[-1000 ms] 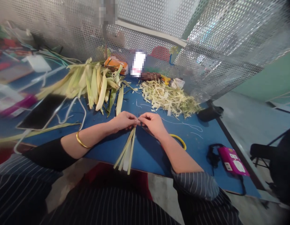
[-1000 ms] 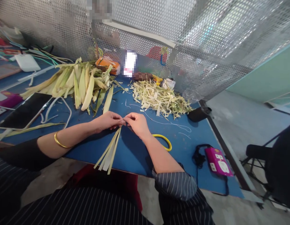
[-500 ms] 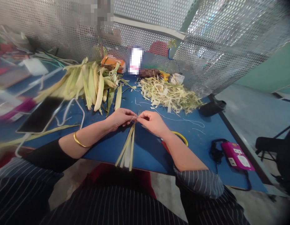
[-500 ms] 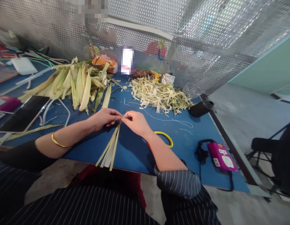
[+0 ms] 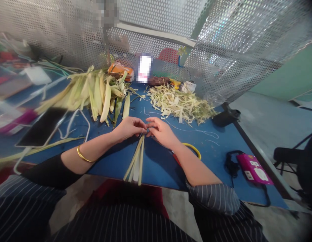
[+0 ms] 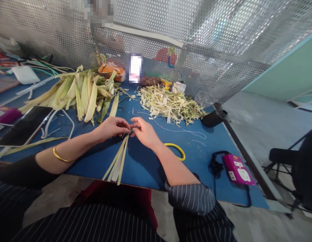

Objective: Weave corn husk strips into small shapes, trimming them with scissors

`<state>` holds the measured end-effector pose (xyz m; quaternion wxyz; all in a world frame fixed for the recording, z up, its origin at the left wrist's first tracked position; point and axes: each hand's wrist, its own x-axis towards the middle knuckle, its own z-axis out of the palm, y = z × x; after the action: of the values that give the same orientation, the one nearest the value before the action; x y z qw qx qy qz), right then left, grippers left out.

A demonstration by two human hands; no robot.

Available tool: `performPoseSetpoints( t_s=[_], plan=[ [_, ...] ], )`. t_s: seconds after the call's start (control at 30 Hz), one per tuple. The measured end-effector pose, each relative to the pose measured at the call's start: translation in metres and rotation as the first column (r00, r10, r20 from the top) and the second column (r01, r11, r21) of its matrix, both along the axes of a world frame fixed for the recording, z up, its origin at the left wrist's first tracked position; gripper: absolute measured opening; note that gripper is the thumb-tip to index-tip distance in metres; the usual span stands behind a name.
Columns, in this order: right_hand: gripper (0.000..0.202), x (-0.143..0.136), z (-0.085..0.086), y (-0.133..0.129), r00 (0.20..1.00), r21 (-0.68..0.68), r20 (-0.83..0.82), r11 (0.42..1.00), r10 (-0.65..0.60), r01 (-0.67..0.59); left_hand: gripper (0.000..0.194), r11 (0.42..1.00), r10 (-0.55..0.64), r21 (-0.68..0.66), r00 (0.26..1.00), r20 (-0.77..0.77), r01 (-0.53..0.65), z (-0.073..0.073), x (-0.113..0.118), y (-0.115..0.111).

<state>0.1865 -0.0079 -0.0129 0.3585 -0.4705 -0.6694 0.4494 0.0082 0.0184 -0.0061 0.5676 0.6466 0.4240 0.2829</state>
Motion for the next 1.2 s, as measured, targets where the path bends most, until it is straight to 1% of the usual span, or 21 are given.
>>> performPoseSetpoints(
  t_s=[0.07, 0.13, 0.2, 0.23, 0.27, 0.33, 0.4, 0.47, 0.5, 0.57, 0.6, 0.67, 0.77, 0.83, 0.87, 0.93, 1.0, 1.1, 1.2],
  plan=[
    [0.025, -0.001, -0.004, 0.0, 0.997, 0.015, 0.061, 0.999, 0.041, -0.042, 0.009, 0.996, -0.024, 0.081, 1.0, -0.013, 0.025, -0.003, -0.001, 0.002],
    [0.023, -0.002, -0.006, 0.0, 0.993, 0.047, 0.113, 0.998, 0.037, -0.042, 0.009, 0.981, -0.038, 0.189, 0.997, -0.063, 0.049, -0.006, -0.003, 0.004],
    [0.023, -0.002, -0.006, 0.0, 0.991, 0.064, 0.134, 0.998, 0.009, -0.018, 0.01, 0.939, 0.0, 0.339, 0.986, -0.167, 0.057, -0.008, -0.004, 0.003],
    [0.022, -0.003, -0.007, 0.0, 0.991, 0.064, 0.134, 0.998, -0.007, -0.002, 0.011, 0.9, 0.041, 0.432, 0.973, -0.226, 0.063, -0.009, -0.004, 0.002],
    [0.022, -0.002, -0.007, 0.0, 0.991, 0.06, 0.131, 0.998, -0.023, 0.015, 0.012, 0.846, 0.091, 0.529, 0.957, -0.276, 0.072, -0.01, -0.004, 0.001],
    [0.02, -0.002, -0.009, 0.001, 0.991, 0.051, 0.122, 0.998, -0.054, 0.048, 0.012, 0.709, 0.194, 0.697, 0.921, -0.337, 0.106, -0.012, -0.002, -0.002],
    [0.017, -0.001, -0.012, 0.003, 0.989, 0.051, 0.122, 0.996, -0.081, 0.076, 0.011, 0.566, 0.258, 0.808, 0.895, -0.364, 0.166, -0.015, 0.0, -0.004],
    [0.015, -0.001, -0.015, 0.004, 0.989, 0.05, 0.113, 0.995, -0.094, 0.089, 0.012, 0.446, 0.293, 0.865, 0.876, -0.383, 0.229, -0.017, 0.001, -0.006],
    [0.015, -0.001, -0.015, 0.005, 0.99, 0.044, 0.101, 0.995, -0.097, 0.093, 0.013, 0.399, 0.306, 0.88, 0.868, -0.391, 0.257, -0.017, 0.002, -0.006],
    [0.014, -0.001, -0.016, 0.006, 0.992, 0.02, 0.059, 0.994, -0.107, 0.106, 0.017, 0.334, 0.335, 0.897, 0.853, -0.401, 0.29, -0.018, 0.003, -0.006],
    [0.014, -0.002, -0.016, 0.006, 0.993, -0.002, 0.029, 0.994, -0.11, 0.111, 0.018, 0.319, 0.351, 0.9, 0.845, -0.403, 0.296, -0.018, 0.003, -0.006],
    [0.016, -0.003, -0.016, 0.007, 0.993, -0.052, -0.045, 0.993, -0.11, 0.108, 0.02, 0.308, 0.37, 0.903, 0.837, -0.403, 0.299, -0.018, 0.003, -0.006],
    [0.018, -0.004, -0.015, 0.007, 0.986, -0.092, -0.137, 0.992, -0.093, 0.08, 0.019, 0.3, 0.357, 0.908, 0.849, -0.39, 0.291, -0.019, 0.003, -0.005],
    [0.017, -0.003, -0.016, 0.008, 0.982, -0.097, -0.167, 0.992, -0.09, 0.075, 0.018, 0.305, 0.338, 0.911, 0.863, -0.375, 0.277, -0.02, 0.003, -0.005],
    [0.016, -0.003, -0.016, 0.007, 0.98, -0.102, -0.172, 0.991, -0.098, 0.081, 0.017, 0.317, 0.328, 0.91, 0.869, -0.37, 0.268, -0.02, 0.003, -0.005],
    [0.014, -0.002, -0.017, 0.007, 0.98, -0.121, -0.148, 0.985, -0.136, 0.119, 0.016, 0.353, 0.308, 0.902, 0.88, -0.362, 0.247, -0.02, 0.003, -0.005],
    [0.012, -0.002, -0.018, 0.006, 0.98, -0.133, -0.089, 0.977, -0.18, 0.168, 0.015, 0.402, 0.288, 0.89, 0.893, -0.347, 0.216, -0.019, 0.002, -0.006],
    [0.012, -0.001, -0.017, 0.006, 0.979, -0.112, -0.007, 0.973, -0.202, 0.2, 0.01, 0.504, 0.266, 0.854, 0.917, -0.296, 0.13, -0.019, 0.003, -0.005],
    [0.015, 0.0, -0.016, 0.006, 0.976, -0.082, 0.024, 0.973, -0.215, 0.216, 0.005, 0.608, 0.238, 0.793, 0.945, -0.225, 0.036, -0.018, 0.004, -0.003]
  ],
)
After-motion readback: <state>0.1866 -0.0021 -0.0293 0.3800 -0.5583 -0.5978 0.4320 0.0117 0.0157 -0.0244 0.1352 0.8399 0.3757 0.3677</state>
